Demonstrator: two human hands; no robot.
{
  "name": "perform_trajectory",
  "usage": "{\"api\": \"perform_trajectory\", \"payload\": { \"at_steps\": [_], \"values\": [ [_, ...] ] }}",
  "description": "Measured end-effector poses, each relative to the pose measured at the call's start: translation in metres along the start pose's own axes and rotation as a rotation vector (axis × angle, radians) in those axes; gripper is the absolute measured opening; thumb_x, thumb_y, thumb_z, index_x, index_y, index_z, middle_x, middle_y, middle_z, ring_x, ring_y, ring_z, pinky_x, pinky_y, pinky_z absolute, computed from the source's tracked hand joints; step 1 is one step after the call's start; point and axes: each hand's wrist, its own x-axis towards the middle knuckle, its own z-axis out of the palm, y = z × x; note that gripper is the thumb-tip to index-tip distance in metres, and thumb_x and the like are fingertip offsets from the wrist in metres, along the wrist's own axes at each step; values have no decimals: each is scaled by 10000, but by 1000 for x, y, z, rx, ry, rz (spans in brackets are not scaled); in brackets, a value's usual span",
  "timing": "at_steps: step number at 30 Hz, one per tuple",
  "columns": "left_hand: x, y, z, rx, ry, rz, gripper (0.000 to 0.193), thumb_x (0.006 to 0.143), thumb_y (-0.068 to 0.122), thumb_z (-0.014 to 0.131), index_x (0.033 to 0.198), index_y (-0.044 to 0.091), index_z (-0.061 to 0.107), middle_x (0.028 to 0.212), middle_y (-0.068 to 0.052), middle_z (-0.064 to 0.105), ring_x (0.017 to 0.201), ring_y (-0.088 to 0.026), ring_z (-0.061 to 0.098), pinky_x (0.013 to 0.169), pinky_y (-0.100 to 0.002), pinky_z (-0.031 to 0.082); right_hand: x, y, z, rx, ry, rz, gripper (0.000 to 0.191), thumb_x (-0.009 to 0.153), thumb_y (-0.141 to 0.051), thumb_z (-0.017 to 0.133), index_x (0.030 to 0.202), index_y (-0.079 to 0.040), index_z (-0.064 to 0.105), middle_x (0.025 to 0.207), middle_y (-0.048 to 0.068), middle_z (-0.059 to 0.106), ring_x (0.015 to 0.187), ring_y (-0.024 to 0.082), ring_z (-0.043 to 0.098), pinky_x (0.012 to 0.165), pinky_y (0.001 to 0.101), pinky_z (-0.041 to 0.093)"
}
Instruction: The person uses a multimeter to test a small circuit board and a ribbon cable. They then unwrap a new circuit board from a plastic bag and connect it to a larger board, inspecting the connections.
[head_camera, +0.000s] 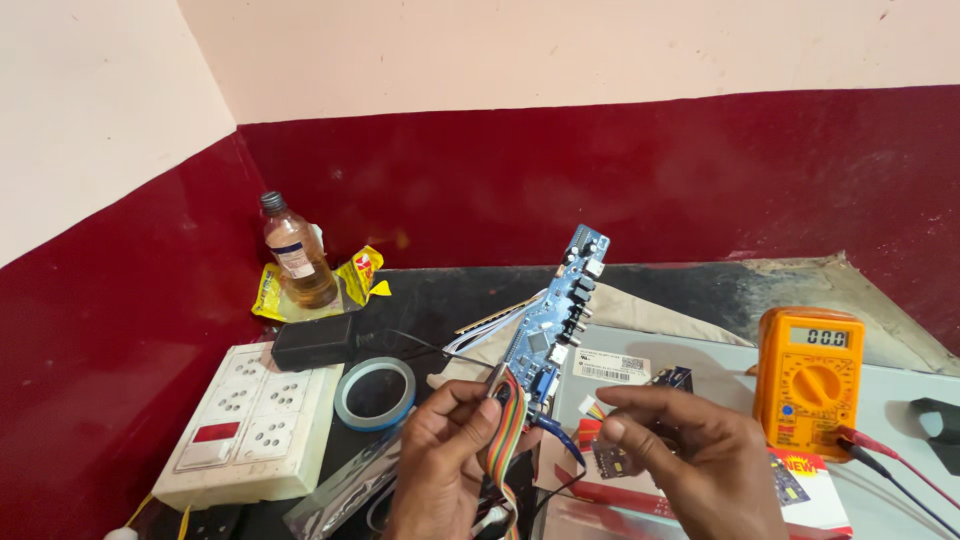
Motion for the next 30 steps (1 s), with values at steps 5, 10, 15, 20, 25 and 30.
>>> {"api": "perform_trajectory", "payload": {
  "at_steps": [5,10,15,20,25,30],
  "values": [
    [-3,-3,0,-34,-55,-19,162,905,16,640,1044,-57,596,969,-187,748,899,-255,770,872,-461,657,1,8,0,56,-49,-71,252,796,-26,782,1038,17,836,735,141,801,630,151,677,551,300,541],
    [-3,-6,1,-88,-47,-44,142,905,-27,619,1035,-15,561,997,-193,738,965,-282,755,920,-457,593,-2,13,4,9,-21,-37,212,818,-89,799,1004,-1,851,749,123,836,649,143,719,564,294,562],
    [-4,-7,5,-146,-118,-27,121,920,-27,602,1020,-11,536,1078,-257,721,1059,-335,736,984,-469,566,-5,14,10,10,-50,-132,211,793,-60,811,991,-5,860,781,101,845,692,136,729,620,298,591],
    [-8,-5,6,-169,-194,-22,127,905,-39,586,1004,2,519,1178,-311,704,1104,-374,726,986,-466,584,-6,17,5,-237,-97,-419,285,723,-66,834,1006,-51,855,785,74,779,715,130,797,660,280,659],
    [-6,-12,3,-215,-255,47,190,869,-61,631,974,46,515,1212,-324,664,1126,-368,705,1010,-467,604,-14,24,9,-239,7,-465,95,851,-61,816,935,-37,856,875,94,765,805,167,763,725,292,628],
    [-10,-18,6,76,-311,285,223,877,-140,702,941,8,548,1318,-240,639,1138,-296,683,945,-392,605,-13,13,11,390,74,-433,110,923,-23,632,1005,17,694,1148,266,721,1083,314,736,815,413,633]
  ]
}}
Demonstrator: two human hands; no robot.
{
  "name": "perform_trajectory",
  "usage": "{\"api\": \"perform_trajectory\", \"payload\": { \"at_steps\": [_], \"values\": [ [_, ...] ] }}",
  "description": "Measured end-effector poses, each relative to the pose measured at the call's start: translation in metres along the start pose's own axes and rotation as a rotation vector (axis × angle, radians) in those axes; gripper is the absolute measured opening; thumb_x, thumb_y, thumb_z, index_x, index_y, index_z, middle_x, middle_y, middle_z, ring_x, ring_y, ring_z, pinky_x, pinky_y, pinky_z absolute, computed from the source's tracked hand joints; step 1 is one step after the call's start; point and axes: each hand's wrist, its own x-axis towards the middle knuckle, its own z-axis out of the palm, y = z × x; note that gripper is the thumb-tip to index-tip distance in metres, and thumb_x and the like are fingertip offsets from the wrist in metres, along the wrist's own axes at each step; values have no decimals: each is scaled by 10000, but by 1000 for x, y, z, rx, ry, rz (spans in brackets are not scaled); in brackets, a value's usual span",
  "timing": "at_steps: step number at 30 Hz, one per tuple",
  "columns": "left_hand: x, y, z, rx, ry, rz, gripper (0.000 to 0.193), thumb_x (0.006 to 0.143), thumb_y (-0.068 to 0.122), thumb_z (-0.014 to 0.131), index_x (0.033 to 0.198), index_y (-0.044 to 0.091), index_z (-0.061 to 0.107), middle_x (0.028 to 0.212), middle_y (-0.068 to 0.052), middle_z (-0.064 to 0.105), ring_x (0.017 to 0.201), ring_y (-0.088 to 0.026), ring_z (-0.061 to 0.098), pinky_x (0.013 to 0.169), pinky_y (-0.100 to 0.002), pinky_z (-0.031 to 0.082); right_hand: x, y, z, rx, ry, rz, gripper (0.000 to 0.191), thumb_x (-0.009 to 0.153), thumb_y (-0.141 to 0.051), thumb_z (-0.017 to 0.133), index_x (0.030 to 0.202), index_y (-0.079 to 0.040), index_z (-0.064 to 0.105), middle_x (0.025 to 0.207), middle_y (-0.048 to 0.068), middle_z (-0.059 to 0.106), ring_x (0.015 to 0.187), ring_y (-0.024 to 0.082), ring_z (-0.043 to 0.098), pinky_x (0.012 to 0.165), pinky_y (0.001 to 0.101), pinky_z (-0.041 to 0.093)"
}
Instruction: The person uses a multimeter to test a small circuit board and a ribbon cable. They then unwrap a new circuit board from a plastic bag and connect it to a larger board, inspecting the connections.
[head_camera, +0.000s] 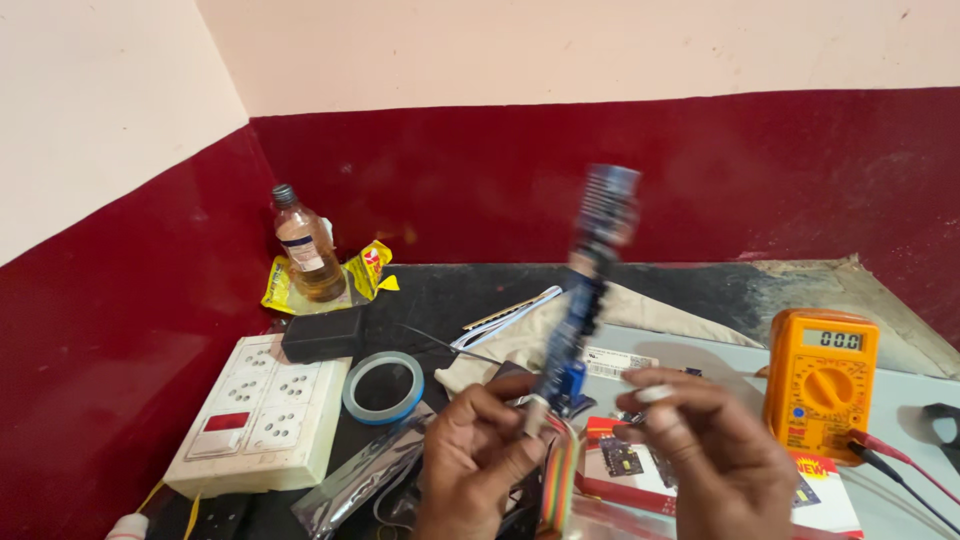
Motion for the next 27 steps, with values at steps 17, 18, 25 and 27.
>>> {"api": "perform_trajectory", "payload": {
  "at_steps": [17,18,25,27],
  "values": [
    [-16,24,21,1155,-467,688,181,908,0,785,1069,-41,714,1376,-216,562,1336,-397,627,1132,-517,545,11,35,-23,766,200,570,254,1048,-282,467,1064,-79,619,976,108,715,1097,340,678,951,557,538],
    [-19,24,23,1162,-443,661,173,912,7,788,1068,-32,725,1377,-204,571,1339,-386,634,1135,-510,550,10,37,-24,790,166,555,262,1050,-288,473,1073,-73,622,981,110,719,1103,342,679,954,561,537],
    [-20,31,28,1135,-457,654,160,936,3,793,1075,-27,720,1384,-192,578,1365,-371,640,1181,-522,546,8,40,-29,935,-20,507,281,1032,-286,494,1116,-63,643,1022,112,750,1114,337,683,937,616,534],
    [-20,32,31,1136,-435,662,159,932,13,804,1073,-16,736,1377,-185,590,1356,-359,647,1195,-538,522,7,41,-29,949,-25,516,285,1037,-286,494,1134,-62,642,1034,109,751,1125,326,681,944,602,532]
  ]
}}
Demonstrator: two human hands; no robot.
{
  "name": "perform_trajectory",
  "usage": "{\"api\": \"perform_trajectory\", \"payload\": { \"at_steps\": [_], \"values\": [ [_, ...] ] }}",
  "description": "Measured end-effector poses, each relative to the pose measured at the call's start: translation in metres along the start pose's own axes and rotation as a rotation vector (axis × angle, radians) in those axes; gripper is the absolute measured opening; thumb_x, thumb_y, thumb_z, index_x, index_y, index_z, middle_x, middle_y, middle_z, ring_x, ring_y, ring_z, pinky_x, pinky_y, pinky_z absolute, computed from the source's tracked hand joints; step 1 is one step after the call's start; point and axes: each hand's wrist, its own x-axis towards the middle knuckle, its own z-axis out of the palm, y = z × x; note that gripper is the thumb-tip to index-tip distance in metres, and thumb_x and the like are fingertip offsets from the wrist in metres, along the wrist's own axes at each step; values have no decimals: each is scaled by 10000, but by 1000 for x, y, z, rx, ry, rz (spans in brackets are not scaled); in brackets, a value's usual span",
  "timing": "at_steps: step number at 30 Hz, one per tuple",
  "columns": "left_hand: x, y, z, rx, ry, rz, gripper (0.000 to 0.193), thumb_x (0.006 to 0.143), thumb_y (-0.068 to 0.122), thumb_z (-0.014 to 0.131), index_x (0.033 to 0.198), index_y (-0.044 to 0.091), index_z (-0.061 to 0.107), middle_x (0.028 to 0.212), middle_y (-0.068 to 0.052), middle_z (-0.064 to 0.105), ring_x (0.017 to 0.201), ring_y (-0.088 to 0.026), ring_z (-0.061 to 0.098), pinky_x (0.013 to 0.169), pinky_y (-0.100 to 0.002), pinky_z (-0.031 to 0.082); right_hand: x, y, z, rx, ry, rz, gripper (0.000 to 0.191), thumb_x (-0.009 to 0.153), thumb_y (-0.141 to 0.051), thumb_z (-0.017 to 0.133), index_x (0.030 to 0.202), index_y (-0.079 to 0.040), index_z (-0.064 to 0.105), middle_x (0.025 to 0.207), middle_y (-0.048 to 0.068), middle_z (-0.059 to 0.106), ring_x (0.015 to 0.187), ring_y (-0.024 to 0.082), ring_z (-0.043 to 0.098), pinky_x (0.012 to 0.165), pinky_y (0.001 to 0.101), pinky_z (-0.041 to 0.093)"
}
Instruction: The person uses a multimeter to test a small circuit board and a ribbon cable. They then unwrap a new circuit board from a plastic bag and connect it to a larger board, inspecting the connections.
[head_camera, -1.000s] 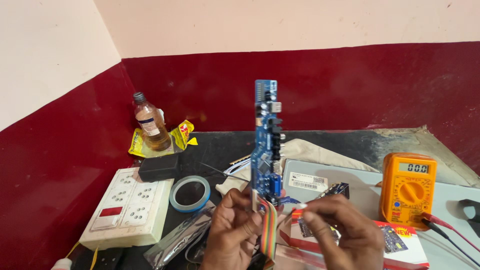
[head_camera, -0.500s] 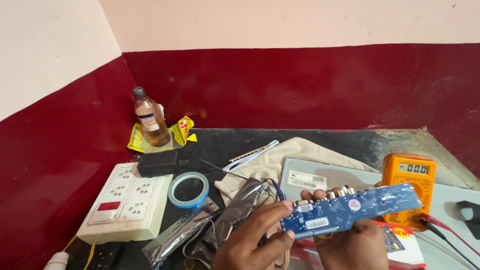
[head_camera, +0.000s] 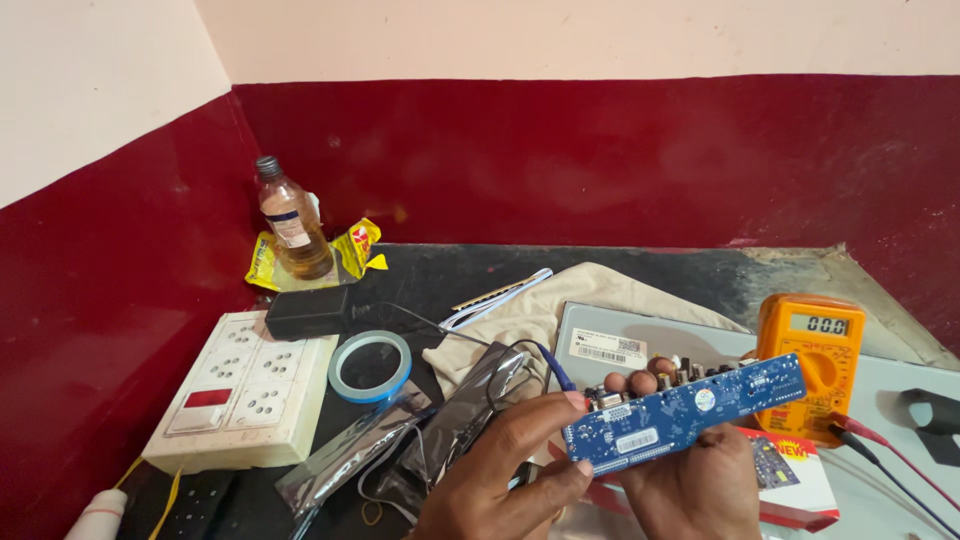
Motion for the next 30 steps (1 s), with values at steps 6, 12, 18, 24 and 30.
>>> {"api": "perform_trajectory", "payload": {
  "at_steps": [6,12,18,24,30],
  "values": [
    [2,4,-1,2,3,-27,127,916,21,808,1035,4,767,1376,-181,598,1351,-351,646,1197,-540,509,0,1,-1,14,16,14,296,1063,-302,506,1155,-50,633,1043,111,748,1124,305,682,953,541,538],
    [1,4,-2,-10,-5,-42,115,919,17,812,1025,7,771,1369,-175,605,1349,-344,648,1175,-496,546,0,4,3,-17,64,7,270,1057,-263,490,1149,-48,624,1027,113,739,1095,290,694,966,501,550],
    [2,4,-2,-17,-3,-45,132,914,1,802,1043,0,775,1362,-176,608,1344,-348,649,1163,-502,553,1,4,7,-81,183,10,258,1036,-254,479,1127,-66,632,1010,92,739,1078,270,691,954,503,552],
    [3,4,-5,-37,12,-39,103,898,-26,793,997,-12,766,1365,-200,606,1345,-359,640,1153,-507,541,-1,4,11,-17,54,33,252,1030,-265,515,1110,-61,640,1011,111,745,1099,297,683,958,545,537],
    [4,3,1,21,121,-136,108,810,-63,784,841,2,703,1311,-213,640,1305,-354,663,1096,-438,571,-2,3,13,-39,-26,-73,287,1019,-292,568,1101,-27,642,990,173,725,1123,379,666,1018,584,484]
  ]
}}
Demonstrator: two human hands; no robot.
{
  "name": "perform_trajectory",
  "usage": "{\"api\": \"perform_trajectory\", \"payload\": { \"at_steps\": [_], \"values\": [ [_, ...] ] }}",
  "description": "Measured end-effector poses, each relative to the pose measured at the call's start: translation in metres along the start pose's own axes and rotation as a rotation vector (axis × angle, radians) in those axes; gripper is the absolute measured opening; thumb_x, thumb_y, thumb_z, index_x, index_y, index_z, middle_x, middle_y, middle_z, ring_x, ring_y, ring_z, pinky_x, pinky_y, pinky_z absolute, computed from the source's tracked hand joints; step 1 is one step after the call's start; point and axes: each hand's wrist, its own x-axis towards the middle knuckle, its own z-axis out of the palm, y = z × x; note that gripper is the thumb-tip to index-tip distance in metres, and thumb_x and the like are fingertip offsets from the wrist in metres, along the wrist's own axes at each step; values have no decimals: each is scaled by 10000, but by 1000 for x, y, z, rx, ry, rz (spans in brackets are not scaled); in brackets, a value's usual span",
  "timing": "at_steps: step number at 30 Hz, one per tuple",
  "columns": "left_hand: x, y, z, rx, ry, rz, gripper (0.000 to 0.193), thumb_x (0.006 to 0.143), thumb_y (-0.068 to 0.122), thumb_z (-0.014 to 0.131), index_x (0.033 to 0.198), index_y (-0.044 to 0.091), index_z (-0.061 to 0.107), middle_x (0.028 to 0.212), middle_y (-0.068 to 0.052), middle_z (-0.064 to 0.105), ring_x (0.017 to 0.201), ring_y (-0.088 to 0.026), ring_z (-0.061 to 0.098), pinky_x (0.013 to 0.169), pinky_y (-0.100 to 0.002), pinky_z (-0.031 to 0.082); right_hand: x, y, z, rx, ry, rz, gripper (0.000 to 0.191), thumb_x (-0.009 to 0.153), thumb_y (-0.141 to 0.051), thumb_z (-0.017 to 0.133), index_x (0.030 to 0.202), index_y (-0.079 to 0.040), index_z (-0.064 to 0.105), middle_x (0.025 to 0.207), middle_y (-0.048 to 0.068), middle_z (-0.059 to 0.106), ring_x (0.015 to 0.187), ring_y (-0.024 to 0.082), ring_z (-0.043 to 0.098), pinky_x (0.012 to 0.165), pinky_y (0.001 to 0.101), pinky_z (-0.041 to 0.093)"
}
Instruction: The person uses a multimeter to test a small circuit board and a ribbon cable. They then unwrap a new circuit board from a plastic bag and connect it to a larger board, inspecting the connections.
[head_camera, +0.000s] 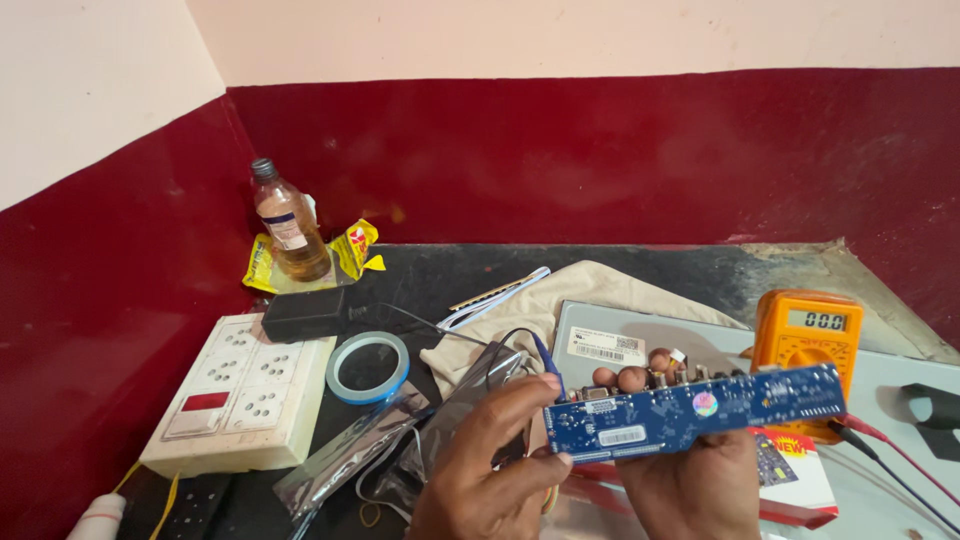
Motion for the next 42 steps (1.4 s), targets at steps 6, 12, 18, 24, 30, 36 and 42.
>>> {"api": "perform_trajectory", "payload": {
  "at_steps": [6,12,18,24,30,36,42],
  "values": [
    [-1,-4,1,30,27,-42,152,752,-92,795,817,0,692,1218,-192,669,1201,-316,710,954,-370,652,1,3,-3,-38,47,-55,319,1056,-340,544,1106,-39,637,997,173,713,1140,376,654,1046,570,475],
    [-1,-2,6,-33,84,-34,182,736,-115,803,816,-7,681,1199,-210,659,1153,-306,734,898,-367,640,2,2,-1,-10,147,-20,474,1028,-497,550,1077,-36,652,952,135,731,1095,314,689,1002,543,523],
    [-3,-1,7,-56,99,-94,183,739,-130,793,816,-7,682,1190,-206,665,1096,-279,764,875,-344,645,2,3,-3,-18,183,-23,414,1044,-459,554,1093,-59,650,973,123,733,1119,297,684,1011,531,520],
    [-3,-2,8,-13,66,-98,175,777,-97,809,912,-19,731,1181,-180,687,1099,-262,775,870,-306,686,4,1,-10,-11,24,-56,344,1052,-357,578,1126,-28,645,988,162,727,1117,342,668,1034,530,494],
    [-8,-13,6,-10,-33,-159,310,701,98,906,934,-20,740,1190,-222,688,1118,-338,743,890,-394,639,4,0,-6,-158,-46,-131,261,1047,-273,572,1119,-24,605,977,181,718,1112,399,668,1031,591,488],
    [-14,-20,18,106,-42,-280,509,730,163,926,1170,11,719,1233,-202,704,1164,-347,725,930,-420,620,-2,5,7,-363,-26,-127,256,1015,-233,549,1128,-3,566,1015,223,710,1151,410,667,1054,582,492],
    [-8,-17,14,64,-183,-442,620,725,100,846,1319,29,682,1270,-219,662,1158,-365,696,951,-434,572,-1,5,7,-484,107,-63,314,990,-207,549,1151,64,550,1074,226,694,1131,365,673,1042,531,513]
  ]
}}
